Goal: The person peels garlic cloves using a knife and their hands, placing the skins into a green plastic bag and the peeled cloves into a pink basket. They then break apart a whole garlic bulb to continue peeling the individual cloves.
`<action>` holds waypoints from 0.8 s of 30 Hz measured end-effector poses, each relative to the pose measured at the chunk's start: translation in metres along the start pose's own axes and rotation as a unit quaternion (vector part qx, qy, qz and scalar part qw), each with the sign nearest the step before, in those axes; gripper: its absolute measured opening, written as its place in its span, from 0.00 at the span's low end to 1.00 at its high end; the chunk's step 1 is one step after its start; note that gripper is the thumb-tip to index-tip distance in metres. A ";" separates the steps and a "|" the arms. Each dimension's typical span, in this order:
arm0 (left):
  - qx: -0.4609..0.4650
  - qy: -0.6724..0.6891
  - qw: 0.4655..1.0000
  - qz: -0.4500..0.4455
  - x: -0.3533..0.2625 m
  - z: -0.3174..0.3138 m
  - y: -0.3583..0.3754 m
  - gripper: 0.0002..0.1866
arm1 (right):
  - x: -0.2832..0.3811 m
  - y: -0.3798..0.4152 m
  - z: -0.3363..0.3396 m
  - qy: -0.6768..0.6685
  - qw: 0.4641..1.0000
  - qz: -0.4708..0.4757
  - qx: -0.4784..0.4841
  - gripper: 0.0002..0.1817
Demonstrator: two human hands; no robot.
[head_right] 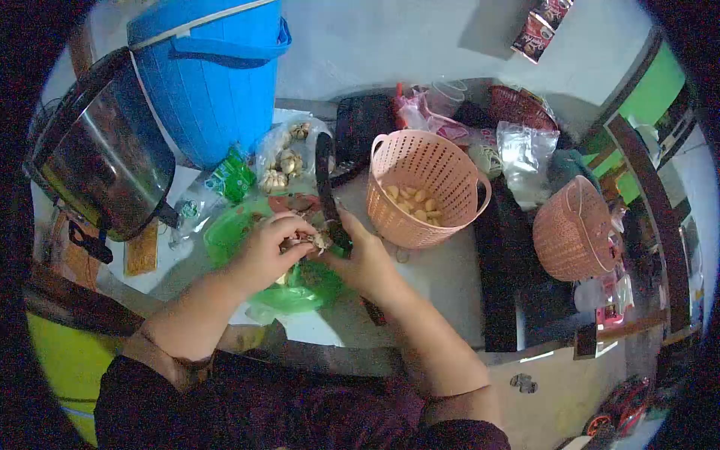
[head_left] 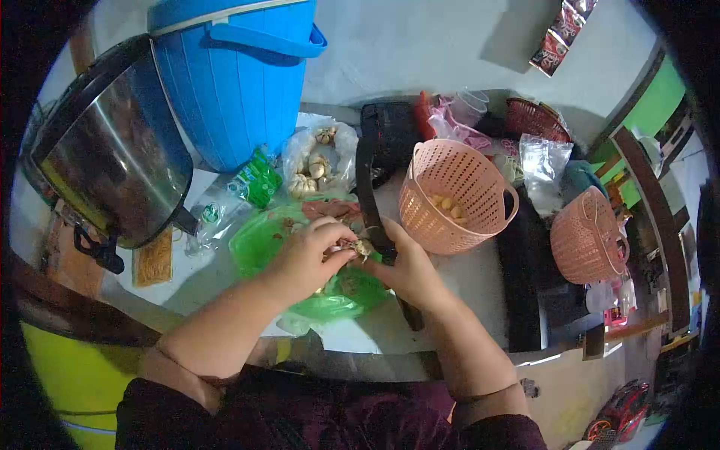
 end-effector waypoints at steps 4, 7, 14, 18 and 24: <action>-0.019 -0.008 0.998 -0.054 -0.003 0.002 0.000 0.10 | 0.009 0.002 0.000 0.014 1.000 -0.011 0.009 0.31; -0.037 -0.023 0.996 -0.077 -0.005 0.007 -0.002 0.09 | 0.016 0.005 0.005 0.012 0.999 -0.036 -0.016 0.31; -0.005 -0.067 0.995 -0.077 0.011 0.010 0.001 0.07 | 0.016 0.004 0.017 0.077 0.992 0.011 -0.099 0.34; 0.100 -0.120 0.988 -0.013 0.014 0.005 0.006 0.08 | 0.015 0.002 0.019 0.047 0.994 -0.017 -0.093 0.32; 0.061 -0.133 0.986 -0.075 0.010 0.008 0.004 0.10 | 0.021 0.004 0.019 0.038 0.993 0.034 -0.109 0.26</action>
Point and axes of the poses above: each hand's wrist, its own y-axis away from the middle knuckle, its own z-axis out of the back of the hand, x = y × z, the point moved 5 cm from there along -y, towards the middle knuckle, and after that the axes turned 13 degrees about -z, right-handed, at the moved point
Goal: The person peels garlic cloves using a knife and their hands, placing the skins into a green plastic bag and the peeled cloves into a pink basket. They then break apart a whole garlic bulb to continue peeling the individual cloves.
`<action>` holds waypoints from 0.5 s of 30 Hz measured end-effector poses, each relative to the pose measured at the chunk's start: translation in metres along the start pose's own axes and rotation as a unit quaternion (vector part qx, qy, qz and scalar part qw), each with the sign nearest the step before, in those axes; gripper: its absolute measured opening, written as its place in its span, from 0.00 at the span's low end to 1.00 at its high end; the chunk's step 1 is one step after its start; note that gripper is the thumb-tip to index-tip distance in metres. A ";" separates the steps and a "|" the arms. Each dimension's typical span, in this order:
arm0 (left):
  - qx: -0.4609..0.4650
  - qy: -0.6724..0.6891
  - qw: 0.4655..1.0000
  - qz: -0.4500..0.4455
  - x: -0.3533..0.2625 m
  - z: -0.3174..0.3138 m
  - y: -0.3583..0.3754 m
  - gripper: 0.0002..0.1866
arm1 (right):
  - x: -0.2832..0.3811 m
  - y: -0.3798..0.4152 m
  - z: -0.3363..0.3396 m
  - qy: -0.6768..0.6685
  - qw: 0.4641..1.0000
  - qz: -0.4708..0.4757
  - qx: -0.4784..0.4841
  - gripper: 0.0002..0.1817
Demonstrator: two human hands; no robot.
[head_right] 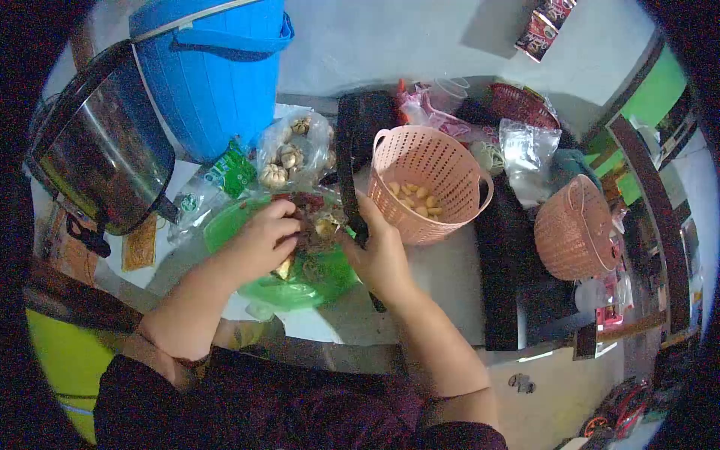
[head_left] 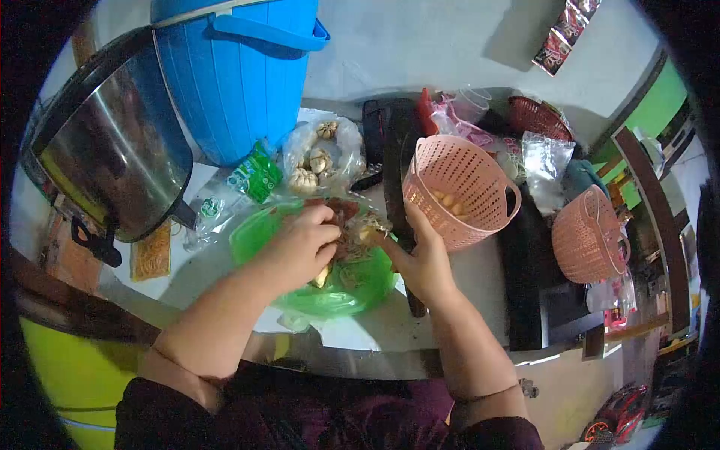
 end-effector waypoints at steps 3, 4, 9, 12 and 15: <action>-0.036 0.059 0.997 0.047 0.000 0.007 -0.003 0.13 | 0.000 0.001 0.000 0.019 1.000 -0.007 -0.001 0.24; -0.066 0.036 0.997 0.023 -0.007 0.015 -0.006 0.13 | -0.001 0.001 -0.001 0.011 1.000 -0.013 0.005 0.25; -0.125 0.182 0.973 0.062 -0.002 0.007 -0.005 0.17 | 0.000 0.005 -0.006 -0.026 0.999 -0.003 0.035 0.27; -0.116 0.258 0.957 0.066 -0.006 -0.002 -0.001 0.20 | 0.010 0.010 -0.007 -0.019 1.000 -0.001 0.021 0.29; -0.098 0.263 0.959 0.043 -0.010 0.004 -0.005 0.21 | 0.012 0.010 -0.009 -0.031 0.998 -0.018 0.042 0.29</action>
Point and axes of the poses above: each hand's wrist, its own y-axis away from the middle knuckle, its own z-axis out of the back of the hand, x = y × z, the point moved 5 cm from there along -y, towards the middle knuckle, and after that the axes turned 13 degrees about -z, right-handed, at the moved point
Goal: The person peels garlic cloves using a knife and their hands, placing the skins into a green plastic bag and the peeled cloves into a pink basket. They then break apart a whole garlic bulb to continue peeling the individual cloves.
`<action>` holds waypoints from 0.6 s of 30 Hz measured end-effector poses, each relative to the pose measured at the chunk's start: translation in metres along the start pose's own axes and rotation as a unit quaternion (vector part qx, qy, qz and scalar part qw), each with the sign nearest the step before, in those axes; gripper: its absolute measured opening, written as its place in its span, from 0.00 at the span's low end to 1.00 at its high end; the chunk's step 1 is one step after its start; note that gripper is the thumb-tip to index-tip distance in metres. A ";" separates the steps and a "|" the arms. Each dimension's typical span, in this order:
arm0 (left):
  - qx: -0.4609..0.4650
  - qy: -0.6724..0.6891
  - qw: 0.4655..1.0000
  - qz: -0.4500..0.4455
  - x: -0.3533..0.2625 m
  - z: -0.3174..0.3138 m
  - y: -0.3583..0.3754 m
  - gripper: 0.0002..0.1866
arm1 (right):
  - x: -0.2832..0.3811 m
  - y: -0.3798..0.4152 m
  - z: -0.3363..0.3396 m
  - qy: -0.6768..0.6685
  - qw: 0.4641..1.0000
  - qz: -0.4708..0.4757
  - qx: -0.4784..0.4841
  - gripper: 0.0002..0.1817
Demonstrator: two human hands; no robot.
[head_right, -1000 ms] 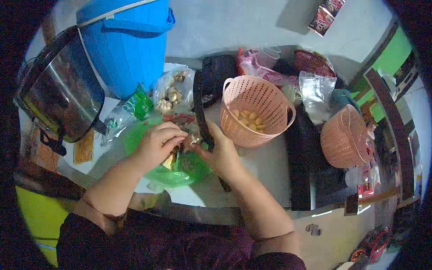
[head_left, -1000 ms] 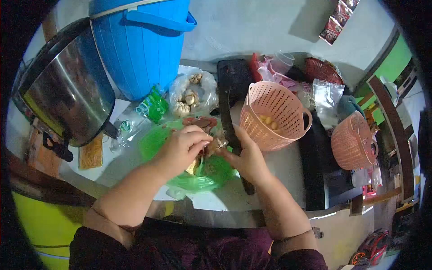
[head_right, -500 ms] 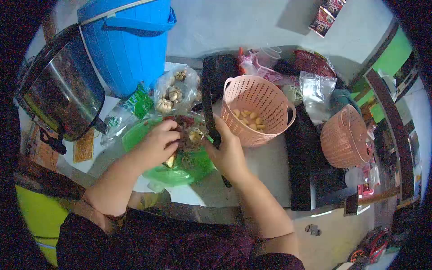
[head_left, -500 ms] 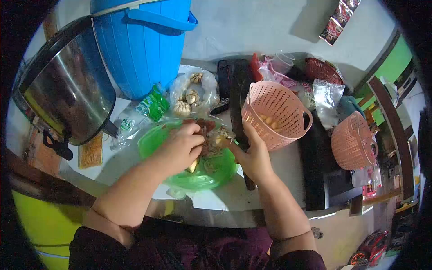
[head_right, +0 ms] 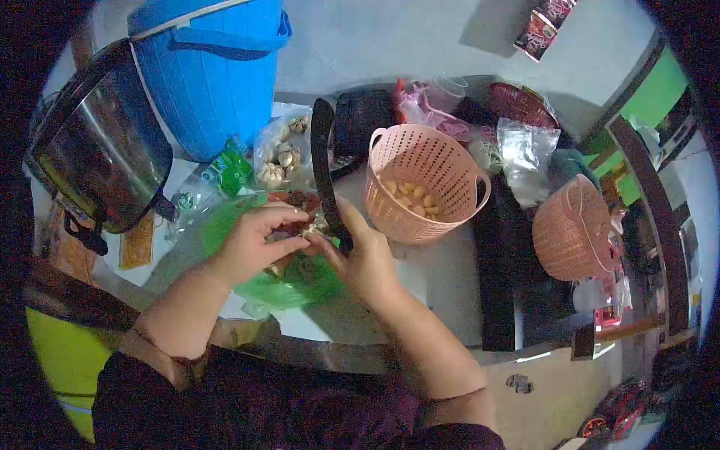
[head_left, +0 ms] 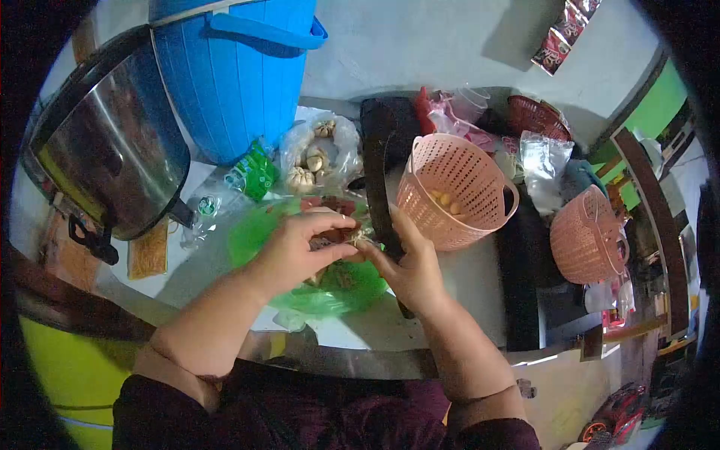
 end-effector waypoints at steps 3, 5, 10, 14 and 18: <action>-0.037 0.077 0.995 0.045 0.006 -0.001 0.002 0.19 | 0.001 0.000 0.002 0.014 1.000 0.001 -0.025 0.27; -0.057 0.126 0.986 0.094 0.002 0.003 -0.001 0.17 | 0.003 0.000 0.005 0.012 0.999 0.015 -0.026 0.27; -0.089 0.191 0.969 0.131 0.016 0.007 0.001 0.16 | -0.002 -0.002 0.005 0.000 0.999 0.030 -0.039 0.26; -0.089 0.111 0.985 0.095 0.012 0.003 0.003 0.15 | 0.003 0.000 0.004 0.030 0.997 0.066 -0.036 0.25; -0.048 0.118 0.986 0.104 0.013 -0.002 0.004 0.11 | 0.005 0.002 0.002 0.021 0.998 0.066 -0.008 0.25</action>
Point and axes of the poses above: each hand's wrist, its own y-axis away from the middle knuckle, its own z-axis out of the back of the hand, x = y × z, the point moved 5 cm from there along -y, towards the middle knuckle, and after that the axes turned 13 degrees about -z, right-handed, at the moved point
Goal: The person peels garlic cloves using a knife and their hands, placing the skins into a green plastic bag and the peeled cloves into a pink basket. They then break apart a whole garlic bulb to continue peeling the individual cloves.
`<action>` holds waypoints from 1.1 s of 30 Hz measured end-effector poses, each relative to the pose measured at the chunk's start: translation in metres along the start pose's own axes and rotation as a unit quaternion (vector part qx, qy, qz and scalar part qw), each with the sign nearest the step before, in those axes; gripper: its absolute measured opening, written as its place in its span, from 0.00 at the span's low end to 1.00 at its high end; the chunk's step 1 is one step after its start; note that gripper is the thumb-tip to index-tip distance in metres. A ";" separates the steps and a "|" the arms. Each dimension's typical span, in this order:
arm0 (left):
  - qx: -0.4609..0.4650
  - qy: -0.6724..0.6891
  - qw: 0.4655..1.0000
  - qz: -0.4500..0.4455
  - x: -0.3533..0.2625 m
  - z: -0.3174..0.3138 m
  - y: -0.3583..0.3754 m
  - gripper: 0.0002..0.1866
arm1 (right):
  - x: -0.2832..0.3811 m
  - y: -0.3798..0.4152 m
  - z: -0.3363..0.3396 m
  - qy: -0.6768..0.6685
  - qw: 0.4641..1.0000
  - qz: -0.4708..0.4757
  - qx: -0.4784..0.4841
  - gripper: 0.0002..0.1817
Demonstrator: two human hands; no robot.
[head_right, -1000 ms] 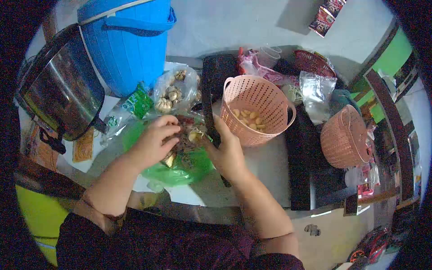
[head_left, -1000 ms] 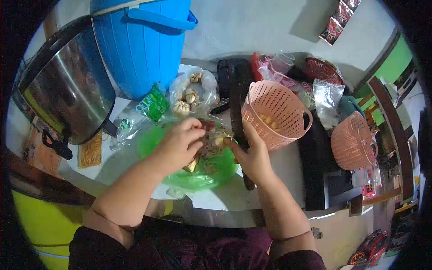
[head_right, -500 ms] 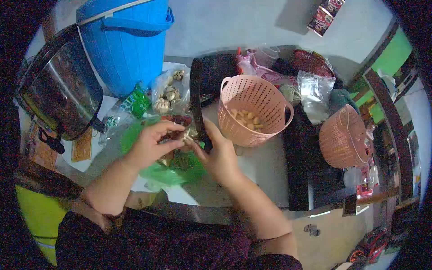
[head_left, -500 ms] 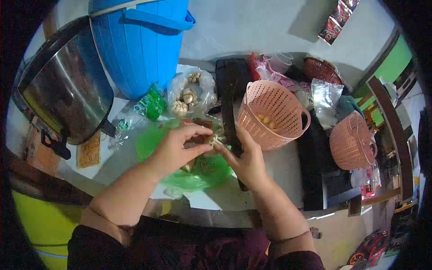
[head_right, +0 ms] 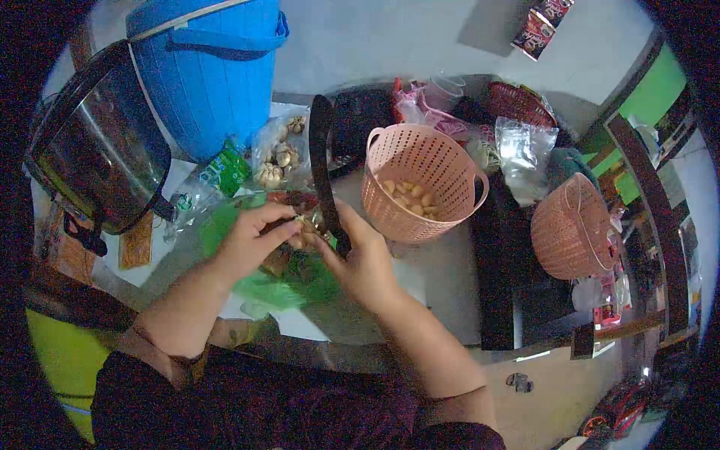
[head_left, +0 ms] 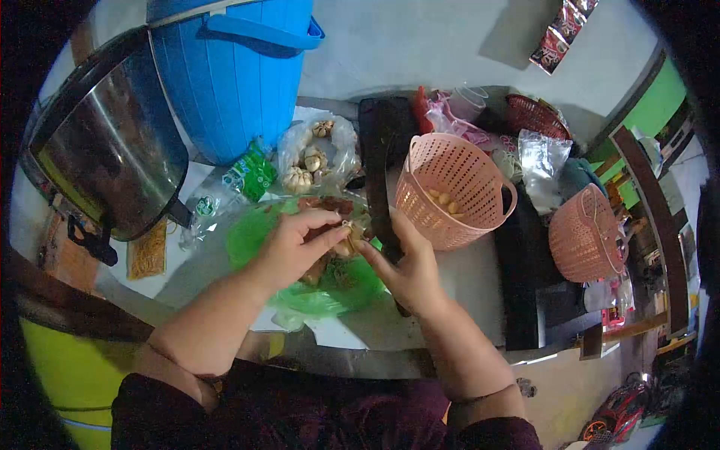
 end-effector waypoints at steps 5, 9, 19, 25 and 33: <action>-0.016 -0.175 0.975 -0.135 -0.012 -0.008 0.006 0.08 | 0.000 0.001 -0.010 0.028 0.998 -0.016 0.060 0.29; 0.005 -0.199 0.973 -0.114 -0.014 -0.008 0.007 0.08 | -0.001 0.001 -0.011 -0.003 0.997 -0.016 0.070 0.31; -0.014 0.060 0.996 -0.062 -0.006 -0.018 0.005 0.14 | -0.010 0.000 -0.003 -0.020 1.000 -0.012 0.006 0.16; 0.021 -0.060 0.993 -0.102 -0.012 -0.013 0.008 0.27 | -0.018 0.003 -0.005 -0.118 0.988 -0.098 0.002 0.10; -0.005 -0.229 0.935 -0.271 -0.045 -0.010 0.009 0.21 | -0.013 0.004 -0.001 -0.074 0.995 -0.052 -0.031 0.10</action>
Point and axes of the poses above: each hand's wrist, its own y-axis away from the middle knuckle, its own z-axis out of the back of the hand, x = y × z, the point moved 5 cm from there along -y, towards the middle knuckle, and after that the axes turned 13 degrees about -z, right-handed, at the moved point
